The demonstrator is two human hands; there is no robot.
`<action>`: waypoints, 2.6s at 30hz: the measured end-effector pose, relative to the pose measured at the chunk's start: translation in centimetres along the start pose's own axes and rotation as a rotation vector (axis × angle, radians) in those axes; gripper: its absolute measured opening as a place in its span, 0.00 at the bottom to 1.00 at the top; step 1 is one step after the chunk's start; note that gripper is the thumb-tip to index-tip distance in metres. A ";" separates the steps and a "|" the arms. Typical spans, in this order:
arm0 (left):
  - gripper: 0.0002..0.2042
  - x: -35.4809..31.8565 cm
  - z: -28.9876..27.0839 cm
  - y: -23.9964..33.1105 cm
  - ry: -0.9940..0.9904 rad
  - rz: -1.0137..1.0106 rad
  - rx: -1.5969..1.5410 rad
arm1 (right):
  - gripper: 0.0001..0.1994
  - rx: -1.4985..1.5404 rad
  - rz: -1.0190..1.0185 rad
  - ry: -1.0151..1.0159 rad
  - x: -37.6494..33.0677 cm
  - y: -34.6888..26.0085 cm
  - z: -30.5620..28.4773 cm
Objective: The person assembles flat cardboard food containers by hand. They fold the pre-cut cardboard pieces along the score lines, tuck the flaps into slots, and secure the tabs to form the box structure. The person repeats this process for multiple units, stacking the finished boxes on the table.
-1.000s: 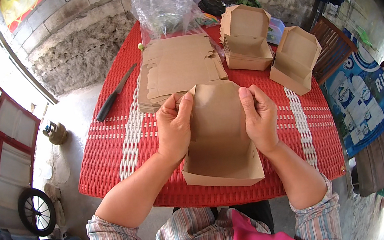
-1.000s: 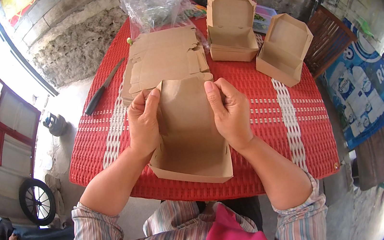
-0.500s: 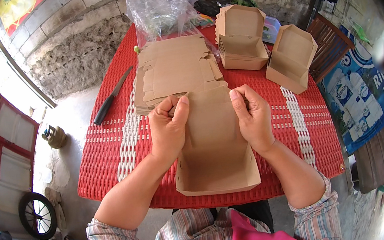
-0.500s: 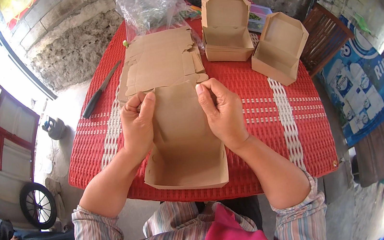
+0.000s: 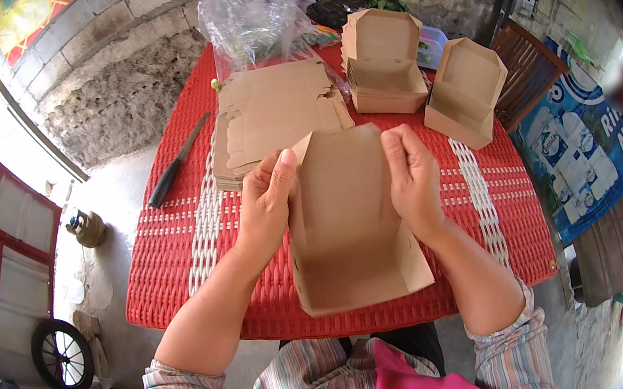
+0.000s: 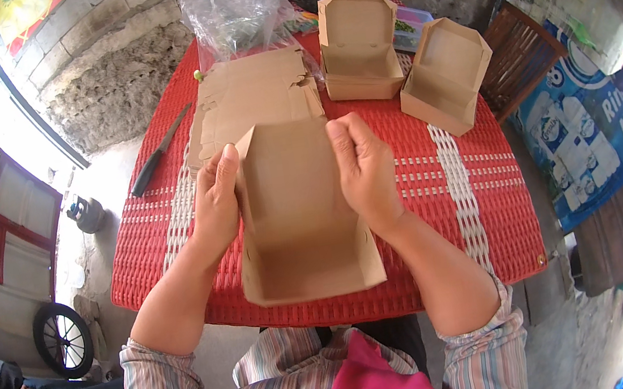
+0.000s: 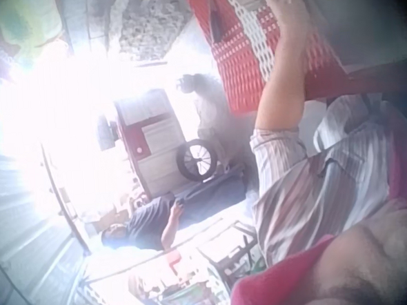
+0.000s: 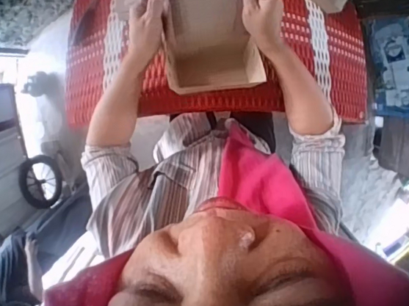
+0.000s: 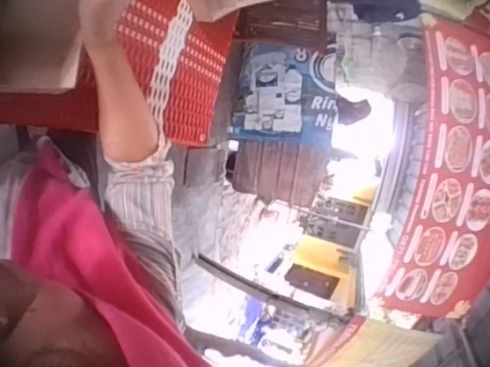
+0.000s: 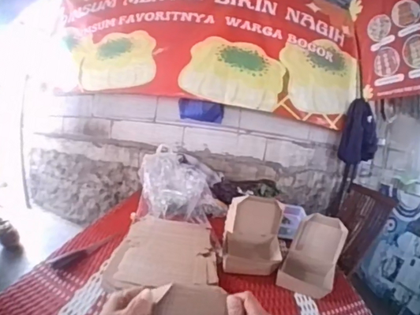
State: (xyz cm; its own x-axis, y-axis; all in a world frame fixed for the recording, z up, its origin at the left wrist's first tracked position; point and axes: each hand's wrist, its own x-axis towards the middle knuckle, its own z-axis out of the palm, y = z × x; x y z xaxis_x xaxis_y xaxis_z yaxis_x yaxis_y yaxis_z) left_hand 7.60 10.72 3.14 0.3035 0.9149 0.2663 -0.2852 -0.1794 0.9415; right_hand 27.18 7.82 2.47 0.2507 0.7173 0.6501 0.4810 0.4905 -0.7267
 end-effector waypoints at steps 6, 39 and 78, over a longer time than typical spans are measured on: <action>0.38 0.4 -1.4 -0.6 -0.337 -0.442 0.048 | 0.15 -0.111 0.055 0.277 1.9 2.6 -1.7; 0.52 0.3 -2.5 1.2 -0.417 -0.116 0.011 | 0.12 -0.226 -0.286 -0.433 1.8 1.6 -1.9; 0.04 0.6 -2.3 2.3 -0.244 0.608 1.165 | 0.10 -0.374 -0.502 -0.334 1.8 -1.0 -2.0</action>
State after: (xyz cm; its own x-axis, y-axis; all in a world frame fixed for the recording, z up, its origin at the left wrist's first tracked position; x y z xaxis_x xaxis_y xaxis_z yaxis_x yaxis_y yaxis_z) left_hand 4.99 11.70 5.01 0.5944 0.5145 0.6180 0.4683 -0.8462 0.2542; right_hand 28.87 7.61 4.81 -0.3195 0.5917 0.7401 0.7422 0.6419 -0.1928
